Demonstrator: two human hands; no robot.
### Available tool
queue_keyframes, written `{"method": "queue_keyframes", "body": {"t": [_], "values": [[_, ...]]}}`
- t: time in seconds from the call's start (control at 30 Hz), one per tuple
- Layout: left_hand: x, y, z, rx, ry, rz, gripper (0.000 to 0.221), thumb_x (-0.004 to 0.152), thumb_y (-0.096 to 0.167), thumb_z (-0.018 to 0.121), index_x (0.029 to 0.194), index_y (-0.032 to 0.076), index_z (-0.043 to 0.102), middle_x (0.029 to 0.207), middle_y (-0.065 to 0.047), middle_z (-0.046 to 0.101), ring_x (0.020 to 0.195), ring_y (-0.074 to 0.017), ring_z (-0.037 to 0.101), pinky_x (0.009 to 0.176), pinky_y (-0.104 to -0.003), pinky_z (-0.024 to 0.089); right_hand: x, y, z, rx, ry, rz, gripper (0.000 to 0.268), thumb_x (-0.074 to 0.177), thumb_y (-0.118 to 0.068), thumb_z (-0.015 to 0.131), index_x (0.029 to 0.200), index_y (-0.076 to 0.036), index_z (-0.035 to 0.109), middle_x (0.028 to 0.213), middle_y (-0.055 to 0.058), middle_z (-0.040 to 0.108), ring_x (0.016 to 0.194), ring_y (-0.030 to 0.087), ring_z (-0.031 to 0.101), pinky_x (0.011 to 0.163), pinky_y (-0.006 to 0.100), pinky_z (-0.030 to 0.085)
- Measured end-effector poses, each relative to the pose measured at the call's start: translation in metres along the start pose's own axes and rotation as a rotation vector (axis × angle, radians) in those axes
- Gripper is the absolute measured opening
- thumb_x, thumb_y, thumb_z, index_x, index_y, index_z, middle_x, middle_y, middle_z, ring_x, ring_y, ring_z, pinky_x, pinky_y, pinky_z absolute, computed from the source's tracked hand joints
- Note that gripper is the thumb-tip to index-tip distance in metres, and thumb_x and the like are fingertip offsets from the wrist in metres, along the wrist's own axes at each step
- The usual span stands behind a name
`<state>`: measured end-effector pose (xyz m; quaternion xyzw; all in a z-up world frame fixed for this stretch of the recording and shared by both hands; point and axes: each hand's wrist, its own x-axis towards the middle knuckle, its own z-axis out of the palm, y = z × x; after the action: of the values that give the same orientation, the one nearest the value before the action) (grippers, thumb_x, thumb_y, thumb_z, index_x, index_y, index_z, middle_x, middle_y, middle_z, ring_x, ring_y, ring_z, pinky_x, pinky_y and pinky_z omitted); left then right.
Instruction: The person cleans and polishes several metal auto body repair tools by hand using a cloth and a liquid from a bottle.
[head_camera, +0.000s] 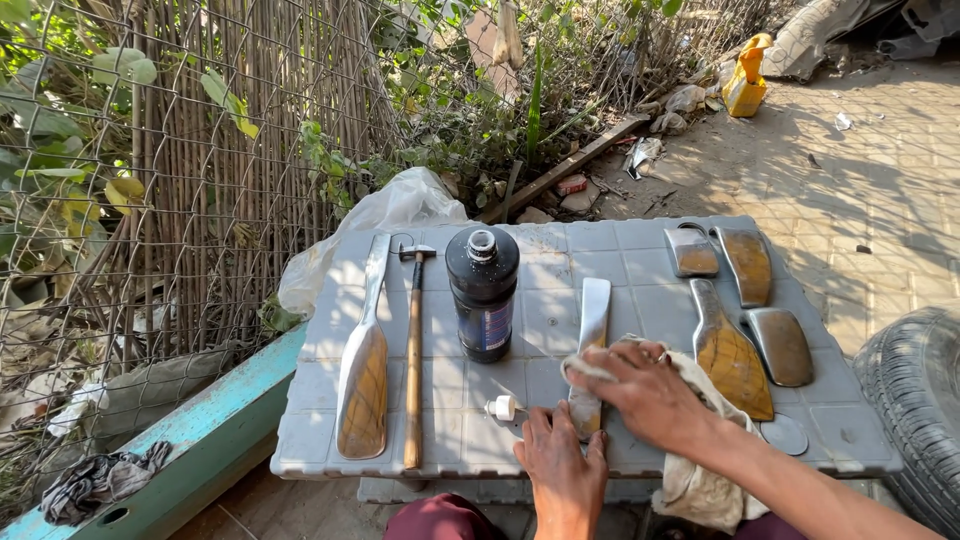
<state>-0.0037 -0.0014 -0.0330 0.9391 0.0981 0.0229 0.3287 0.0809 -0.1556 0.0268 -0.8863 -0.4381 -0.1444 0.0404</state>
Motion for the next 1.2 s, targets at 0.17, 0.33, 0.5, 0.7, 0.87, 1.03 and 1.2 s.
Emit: {"method": "queue_keyframes", "body": {"t": [0.17,0.33,0.5,0.7,0.87,1.03,1.2], "values": [[0.0,-0.003,0.007,-0.04,0.064,0.027,0.064,0.084,0.042,0.077,0.137,0.011,0.058,0.116,-0.009,0.053,0.108,-0.0361,0.052,0.083,-0.056,0.041,0.02,0.021,-0.015,0.099,-0.138,0.083,0.09,0.07,0.019,0.048,0.145,-0.031,0.051,0.146,-0.001,0.054,0.127,0.028,0.047,0.093,0.049,0.044],[0.0,0.003,-0.002,-0.029,0.021,0.008,0.062,0.086,0.042,0.078,0.137,0.012,0.058,0.116,-0.008,0.053,0.111,-0.035,0.051,0.085,-0.055,0.04,0.071,0.052,-0.037,0.295,-0.35,0.63,0.069,0.095,-0.001,0.038,0.151,-0.041,0.043,0.163,0.002,0.035,0.148,0.028,0.028,0.12,0.056,0.023],[0.002,0.0,0.002,-0.059,0.029,0.0,0.063,0.085,0.041,0.078,0.137,0.011,0.058,0.117,-0.008,0.053,0.112,-0.0355,0.051,0.087,-0.056,0.039,0.091,0.04,-0.047,0.262,-0.523,0.821,0.095,0.086,0.022,0.038,0.16,-0.036,0.022,0.17,-0.002,0.012,0.159,0.031,-0.002,0.128,0.058,-0.002],[-0.011,0.015,-0.025,-0.052,0.059,0.049,0.084,0.084,0.048,0.085,0.145,0.001,0.05,0.118,-0.011,0.054,0.111,-0.0356,0.053,0.094,-0.052,0.045,0.072,0.057,-0.039,0.386,-0.333,0.796,0.077,0.084,-0.027,0.063,0.155,-0.035,0.035,0.168,0.004,0.012,0.151,0.03,0.006,0.12,0.066,0.015],[-0.018,0.034,-0.091,-0.256,0.32,0.146,0.048,0.085,0.031,0.07,0.123,0.003,0.064,0.108,-0.015,0.063,0.098,-0.0307,0.062,0.082,-0.045,0.055,0.079,-0.005,-0.065,0.304,-0.165,0.626,0.058,0.075,-0.032,0.06,0.133,-0.028,0.053,0.149,0.007,0.041,0.14,0.029,0.03,0.112,0.053,0.026],[0.002,0.008,-0.132,-0.423,0.59,0.007,0.04,0.081,0.033,0.054,0.109,0.006,0.064,0.096,-0.009,0.06,0.091,-0.0244,0.057,0.082,-0.04,0.046,0.083,-0.087,-0.054,0.434,-0.402,0.333,0.051,0.095,-0.041,0.06,0.142,-0.023,0.052,0.147,0.004,0.05,0.137,0.026,0.042,0.117,0.054,0.032],[0.029,-0.004,-0.171,-0.464,0.579,-0.013,0.06,0.079,0.042,0.066,0.13,0.011,0.056,0.113,-0.009,0.061,0.107,-0.0272,0.055,0.093,-0.041,0.042,0.074,-0.085,0.004,0.267,-0.031,-0.008,0.026,0.093,-0.027,0.069,0.111,-0.011,0.059,0.107,0.007,0.058,0.101,0.032,0.052,0.081,0.05,0.044]]}}
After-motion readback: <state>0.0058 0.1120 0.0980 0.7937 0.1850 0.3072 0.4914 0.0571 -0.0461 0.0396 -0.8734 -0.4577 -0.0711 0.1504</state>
